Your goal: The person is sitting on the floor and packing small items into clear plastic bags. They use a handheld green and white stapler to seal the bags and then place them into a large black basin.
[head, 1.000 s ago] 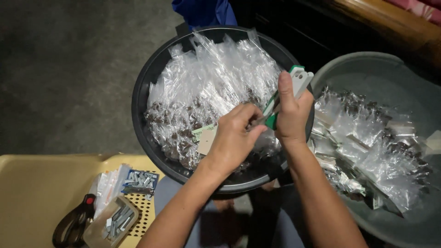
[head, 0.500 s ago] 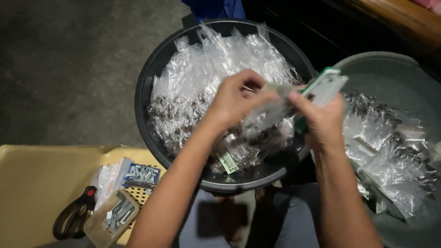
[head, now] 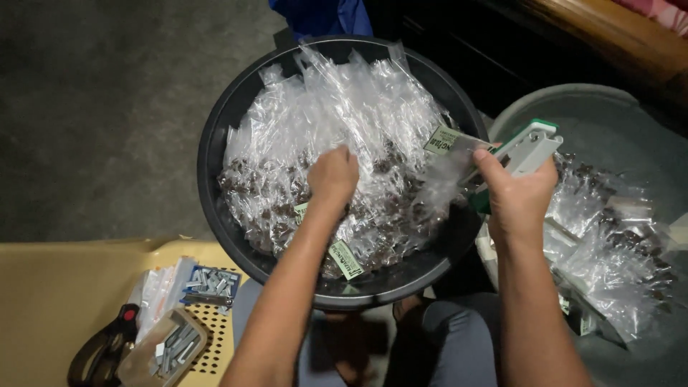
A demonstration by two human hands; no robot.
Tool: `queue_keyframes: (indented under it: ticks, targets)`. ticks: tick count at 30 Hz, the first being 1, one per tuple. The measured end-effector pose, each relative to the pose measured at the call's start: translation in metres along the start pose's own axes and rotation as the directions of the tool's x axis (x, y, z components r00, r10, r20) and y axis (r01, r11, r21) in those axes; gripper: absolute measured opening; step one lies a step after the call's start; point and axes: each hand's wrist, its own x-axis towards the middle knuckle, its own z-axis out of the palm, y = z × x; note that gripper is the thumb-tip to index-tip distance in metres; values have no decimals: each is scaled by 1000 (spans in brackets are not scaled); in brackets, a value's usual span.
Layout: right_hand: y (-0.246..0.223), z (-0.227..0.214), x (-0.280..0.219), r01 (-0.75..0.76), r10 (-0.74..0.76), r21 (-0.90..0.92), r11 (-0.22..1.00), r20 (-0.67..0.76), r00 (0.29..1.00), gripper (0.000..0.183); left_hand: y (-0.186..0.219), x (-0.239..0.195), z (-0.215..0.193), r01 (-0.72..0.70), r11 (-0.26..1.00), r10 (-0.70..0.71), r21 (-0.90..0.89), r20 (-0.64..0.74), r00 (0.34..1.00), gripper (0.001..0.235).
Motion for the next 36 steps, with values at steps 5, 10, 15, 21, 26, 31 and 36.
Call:
queue_keyframes:
  ticks: [5,10,15,21,26,31,36]
  targets:
    - [-9,2,-4,24,-22,-46,999,39,999,37,27,-26,-67,-165,949,111,-270,-202,973,25]
    - [-15,4,-17,35,-30,-68,997,72,997,37,27,-27,-79,-219,885,107,-411,-278,954,10]
    - [-23,3,-20,42,-33,-105,994,80,996,36,17,-33,-61,-70,950,29,-304,-137,990,20]
    - [-14,6,-12,22,-15,-74,997,94,995,33,15,-27,-42,150,973,-137,-177,83,987,76]
    - [-16,3,-10,19,-10,-86,996,102,995,33,3,1,4,95,989,-98,-112,-18,995,27]
    - [-19,1,-10,78,-56,-191,979,117,992,35,16,-13,-21,-52,972,35,-230,-76,996,25]
    - [-6,18,-15,221,-175,-282,933,180,968,44,37,-30,-57,-143,895,132,-422,-55,990,16]
